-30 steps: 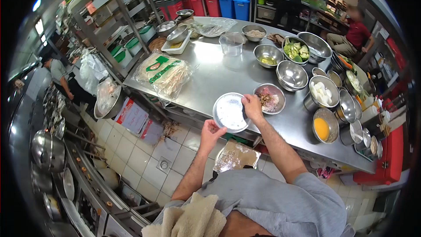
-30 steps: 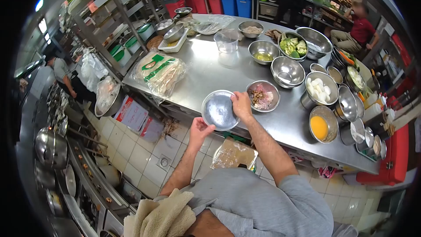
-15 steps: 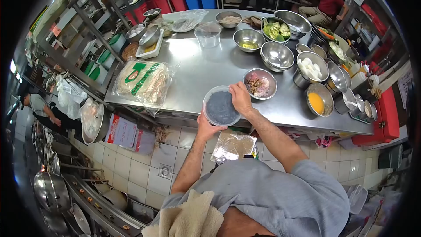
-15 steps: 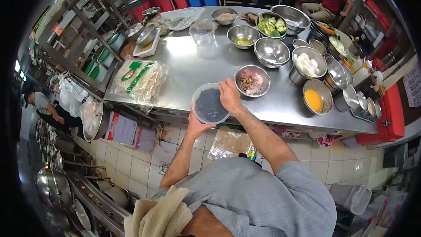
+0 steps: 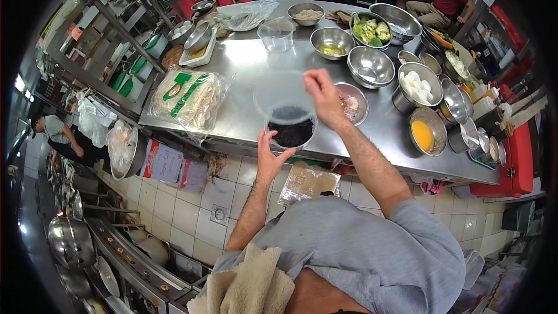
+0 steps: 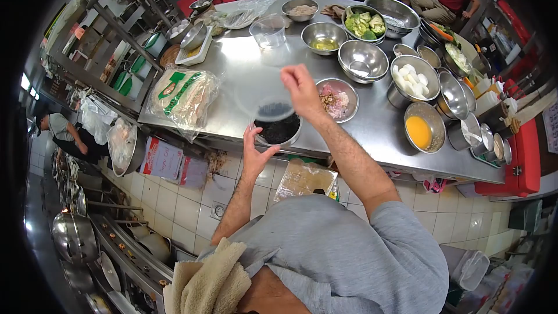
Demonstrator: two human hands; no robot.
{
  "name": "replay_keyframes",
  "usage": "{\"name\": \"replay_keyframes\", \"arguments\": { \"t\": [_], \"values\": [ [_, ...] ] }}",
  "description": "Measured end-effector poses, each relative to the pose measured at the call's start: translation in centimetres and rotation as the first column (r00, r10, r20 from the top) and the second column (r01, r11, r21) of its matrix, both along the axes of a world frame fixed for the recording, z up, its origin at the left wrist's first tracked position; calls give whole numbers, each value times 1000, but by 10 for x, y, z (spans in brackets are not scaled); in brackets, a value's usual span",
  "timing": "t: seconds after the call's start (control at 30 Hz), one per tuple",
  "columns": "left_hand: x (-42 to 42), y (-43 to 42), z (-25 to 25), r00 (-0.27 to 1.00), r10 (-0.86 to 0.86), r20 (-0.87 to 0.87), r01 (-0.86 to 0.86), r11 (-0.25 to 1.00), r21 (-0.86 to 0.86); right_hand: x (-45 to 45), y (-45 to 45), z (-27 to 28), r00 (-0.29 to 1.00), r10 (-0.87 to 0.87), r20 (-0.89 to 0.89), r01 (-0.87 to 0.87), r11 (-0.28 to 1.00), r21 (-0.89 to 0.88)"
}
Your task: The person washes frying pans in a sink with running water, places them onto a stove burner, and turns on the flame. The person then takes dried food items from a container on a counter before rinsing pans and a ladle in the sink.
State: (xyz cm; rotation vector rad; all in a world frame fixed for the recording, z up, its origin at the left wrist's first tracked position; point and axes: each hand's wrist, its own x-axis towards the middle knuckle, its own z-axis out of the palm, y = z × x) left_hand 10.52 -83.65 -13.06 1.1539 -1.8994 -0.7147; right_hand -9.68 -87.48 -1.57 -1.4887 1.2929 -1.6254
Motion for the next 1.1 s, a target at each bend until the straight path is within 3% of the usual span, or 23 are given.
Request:
{"name": "replay_keyframes", "arguments": {
  "t": [0.07,0.1,0.17,0.23,0.3,0.33,0.43,0.5,0.53,0.6,0.83,0.93,1.0,1.03,1.1],
  "values": [
    [-1,3,4,995,-2,-99,8,998,62,-4,-11,10,979,-201,-38,191,966,-177],
    [-1,4,3,995,6,-98,0,998,64,-7,-20,9,980,-193,-37,184,967,-174],
    [1,7,0,994,8,-106,0,997,78,-14,-40,-3,935,-281,-217,197,919,-341],
    [3,8,1,992,18,-127,-6,995,96,-19,-53,-24,924,-252,-286,155,934,-323],
    [4,11,-1,989,23,-147,-6,993,116,-18,-55,-34,663,-368,-651,124,913,-390],
    [6,12,-2,994,27,-110,-17,996,89,-14,-51,-35,667,-362,-651,120,915,-386],
    [7,7,-2,997,39,-68,-35,998,52,7,-24,-28,643,-227,-732,-30,947,-320],
    [7,9,0,998,36,-57,-32,998,60,30,-4,-23,486,136,-863,-72,991,116],
    [6,8,3,999,29,-38,-26,997,74,35,-3,-30,486,139,-863,-69,990,121],
    [3,8,7,999,24,-26,-22,997,73,41,-4,-46,350,115,-930,60,988,144],
    [7,6,11,1000,-3,-13,4,999,49,19,-17,-36,568,253,-783,102,923,372],
    [8,5,21,998,-41,-40,44,996,76,10,-12,-22,793,21,-609,125,973,196],
    [8,6,29,984,-97,-152,109,991,74,5,-8,-22,817,-12,-577,85,991,99],
    [8,5,30,983,-102,-152,114,991,73,2,-5,-22,839,-41,-542,48,999,-1],
    [7,-2,32,998,-47,-47,46,999,-16,-3,3,-26,820,-2,-572,23,999,29]
  ]
}}
